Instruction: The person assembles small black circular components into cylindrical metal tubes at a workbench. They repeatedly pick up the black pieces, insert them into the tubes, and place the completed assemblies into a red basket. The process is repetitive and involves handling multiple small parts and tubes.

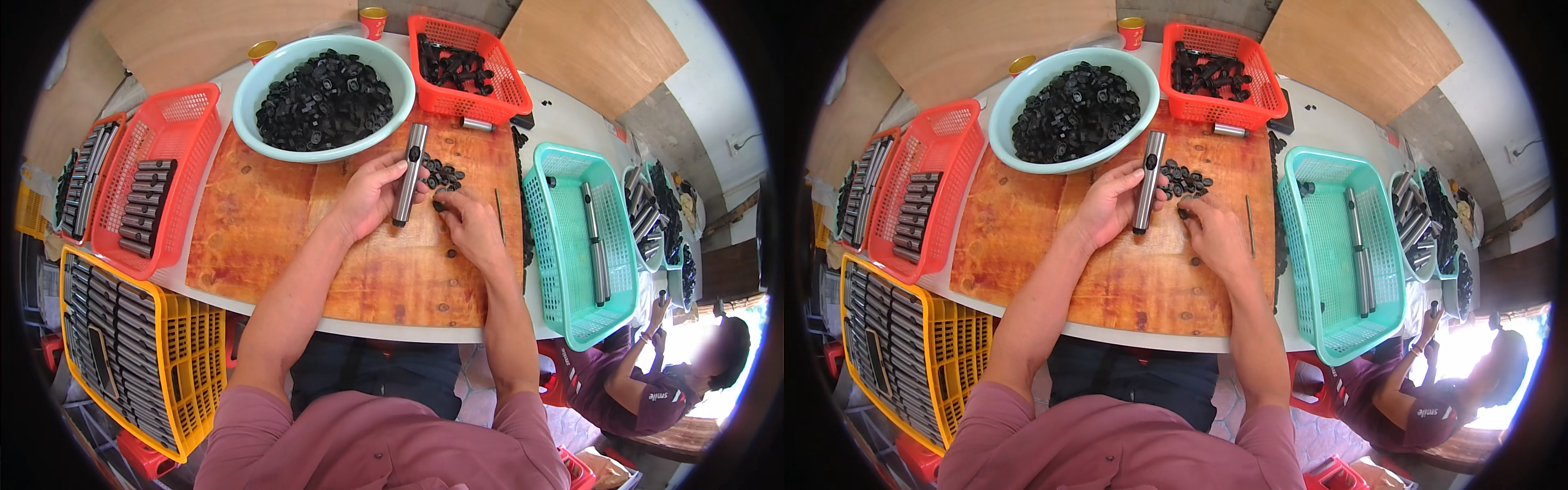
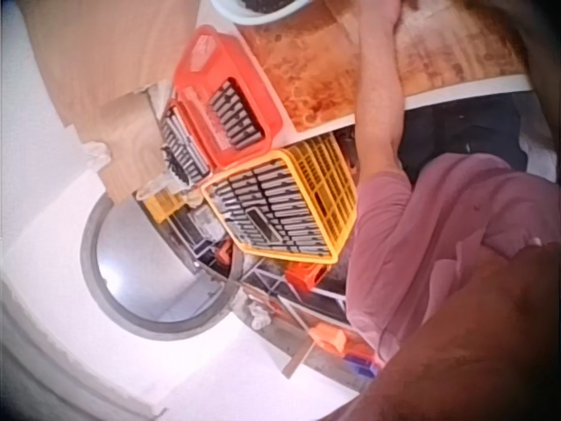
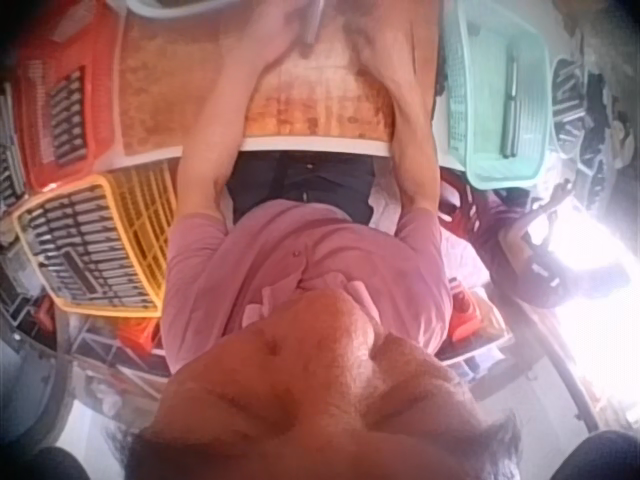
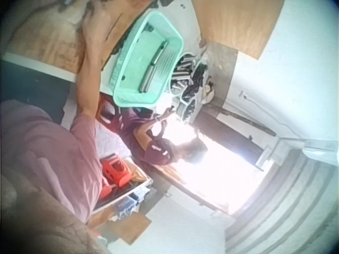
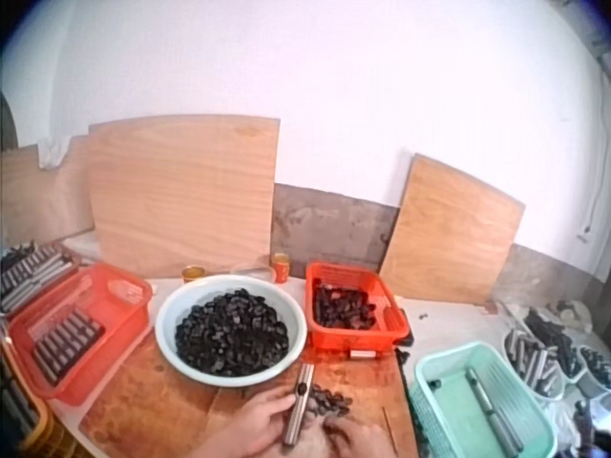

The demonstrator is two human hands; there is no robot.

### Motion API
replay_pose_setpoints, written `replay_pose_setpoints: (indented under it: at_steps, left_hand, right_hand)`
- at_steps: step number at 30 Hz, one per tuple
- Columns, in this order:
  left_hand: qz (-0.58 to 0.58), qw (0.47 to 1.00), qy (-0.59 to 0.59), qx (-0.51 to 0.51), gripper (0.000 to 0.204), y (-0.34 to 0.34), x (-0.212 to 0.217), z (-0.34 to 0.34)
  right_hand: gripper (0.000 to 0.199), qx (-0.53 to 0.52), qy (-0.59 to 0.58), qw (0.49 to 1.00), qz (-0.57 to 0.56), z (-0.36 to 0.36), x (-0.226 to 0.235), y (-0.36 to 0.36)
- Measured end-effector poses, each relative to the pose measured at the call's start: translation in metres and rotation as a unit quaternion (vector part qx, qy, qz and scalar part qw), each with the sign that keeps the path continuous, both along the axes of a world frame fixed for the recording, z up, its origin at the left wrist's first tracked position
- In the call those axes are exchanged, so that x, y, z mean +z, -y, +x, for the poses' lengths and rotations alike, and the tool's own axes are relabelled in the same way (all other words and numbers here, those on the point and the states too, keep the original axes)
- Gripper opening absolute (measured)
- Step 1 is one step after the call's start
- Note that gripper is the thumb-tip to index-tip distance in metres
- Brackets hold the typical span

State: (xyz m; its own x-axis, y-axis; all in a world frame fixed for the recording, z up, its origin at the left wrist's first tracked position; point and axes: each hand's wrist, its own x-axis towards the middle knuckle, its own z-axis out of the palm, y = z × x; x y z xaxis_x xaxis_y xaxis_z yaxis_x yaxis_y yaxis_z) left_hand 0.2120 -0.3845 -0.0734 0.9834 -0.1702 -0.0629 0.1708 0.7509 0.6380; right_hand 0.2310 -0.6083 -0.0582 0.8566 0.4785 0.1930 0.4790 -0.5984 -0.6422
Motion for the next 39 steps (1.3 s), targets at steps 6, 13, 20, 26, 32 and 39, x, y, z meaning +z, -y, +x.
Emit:
replay_pose_setpoints:
  at_steps: [6,13,20,26,32,39]
  left_hand:
    - [0.004,1.000,0.006,-0.021,0.032,0.003,-0.004,0.001]
    - [0.002,1.000,-0.003,-0.024,0.032,0.006,-0.004,0.000]
    - [0.008,0.999,-0.018,-0.034,0.035,0.009,0.002,-0.004]
    - [0.019,0.994,-0.004,-0.105,0.044,0.017,0.011,-0.012]
    - [0.058,0.991,0.000,-0.122,0.048,0.024,0.011,-0.016]
    - [0.060,0.989,0.017,-0.134,0.051,0.024,0.015,-0.018]
  right_hand:
    - [0.024,-0.019,-0.057,0.998,0.001,0.000,0.006,-0.001]
    - [0.024,-0.009,-0.052,0.999,-0.011,0.000,0.008,-0.001]
    - [0.025,-0.039,0.011,0.999,0.022,-0.001,0.007,0.001]
    - [0.033,-0.065,0.137,0.968,0.199,-0.004,0.011,-0.005]
    - [0.032,-0.040,0.159,0.968,0.192,-0.009,0.012,-0.009]
    - [0.031,-0.009,0.209,0.963,0.168,-0.008,0.010,-0.008]
